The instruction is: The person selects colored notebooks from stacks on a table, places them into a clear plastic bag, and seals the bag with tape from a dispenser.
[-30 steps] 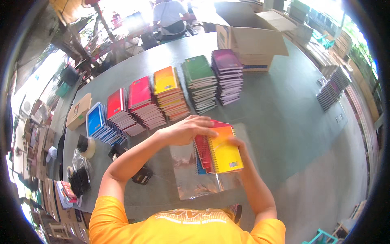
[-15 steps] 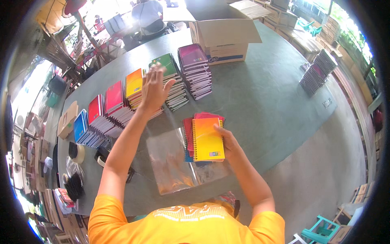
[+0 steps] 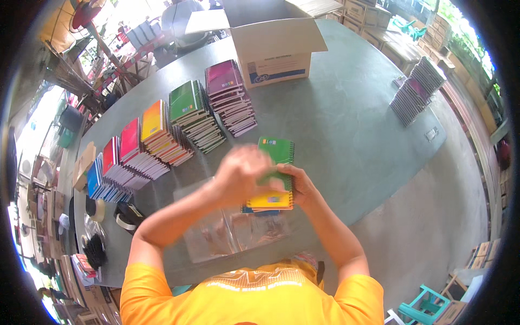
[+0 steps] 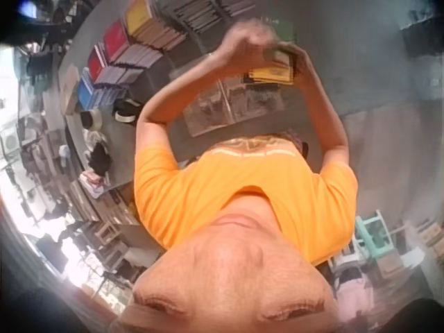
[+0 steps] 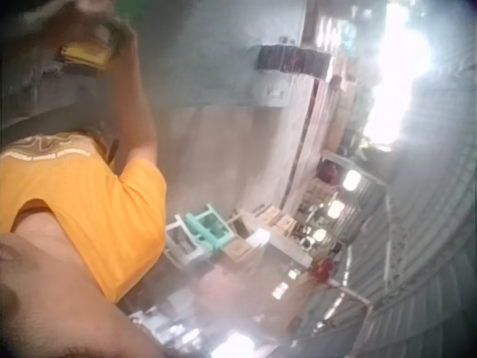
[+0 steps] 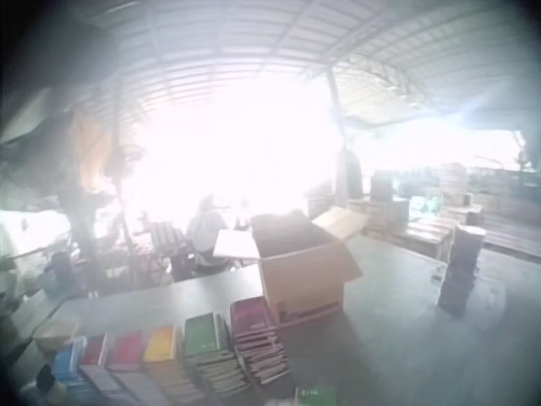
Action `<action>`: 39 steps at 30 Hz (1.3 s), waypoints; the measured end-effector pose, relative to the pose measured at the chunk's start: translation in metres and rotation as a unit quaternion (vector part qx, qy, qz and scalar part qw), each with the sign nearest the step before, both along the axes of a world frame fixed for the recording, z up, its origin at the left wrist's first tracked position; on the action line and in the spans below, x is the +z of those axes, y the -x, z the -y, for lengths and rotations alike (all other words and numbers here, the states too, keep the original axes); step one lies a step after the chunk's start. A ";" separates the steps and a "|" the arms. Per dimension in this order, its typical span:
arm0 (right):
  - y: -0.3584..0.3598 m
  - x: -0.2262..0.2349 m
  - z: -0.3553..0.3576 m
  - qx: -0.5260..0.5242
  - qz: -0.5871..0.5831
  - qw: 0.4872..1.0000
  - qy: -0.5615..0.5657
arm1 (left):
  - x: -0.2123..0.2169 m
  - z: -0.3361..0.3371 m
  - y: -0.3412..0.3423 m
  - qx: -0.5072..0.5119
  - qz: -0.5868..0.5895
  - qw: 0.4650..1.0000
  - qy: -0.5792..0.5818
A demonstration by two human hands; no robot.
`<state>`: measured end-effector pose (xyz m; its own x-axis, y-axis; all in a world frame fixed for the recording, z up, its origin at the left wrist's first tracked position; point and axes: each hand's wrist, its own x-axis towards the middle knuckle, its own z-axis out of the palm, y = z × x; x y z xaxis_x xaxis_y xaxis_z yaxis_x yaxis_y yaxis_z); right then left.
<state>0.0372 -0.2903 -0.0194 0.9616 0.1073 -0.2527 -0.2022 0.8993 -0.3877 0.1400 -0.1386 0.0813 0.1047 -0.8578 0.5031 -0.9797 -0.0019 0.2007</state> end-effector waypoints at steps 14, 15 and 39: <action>-0.011 -0.015 0.027 0.035 -0.009 0.995 -0.093 | 0.003 0.014 -0.007 0.068 0.175 0.981 -0.039; -0.011 -0.034 0.031 0.083 0.019 0.990 -0.112 | -0.011 0.002 0.025 0.044 0.133 0.967 -0.212; -0.001 -0.030 -0.165 -0.024 0.128 0.884 0.449 | -0.134 -0.193 0.066 0.233 -0.572 0.752 0.230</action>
<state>0.0387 -0.1257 -0.0491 0.9976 -0.0678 0.0112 0.0252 0.2102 -0.9773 0.0745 0.0545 -0.0526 0.9300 -0.3569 0.0876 -0.0804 0.0348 0.9962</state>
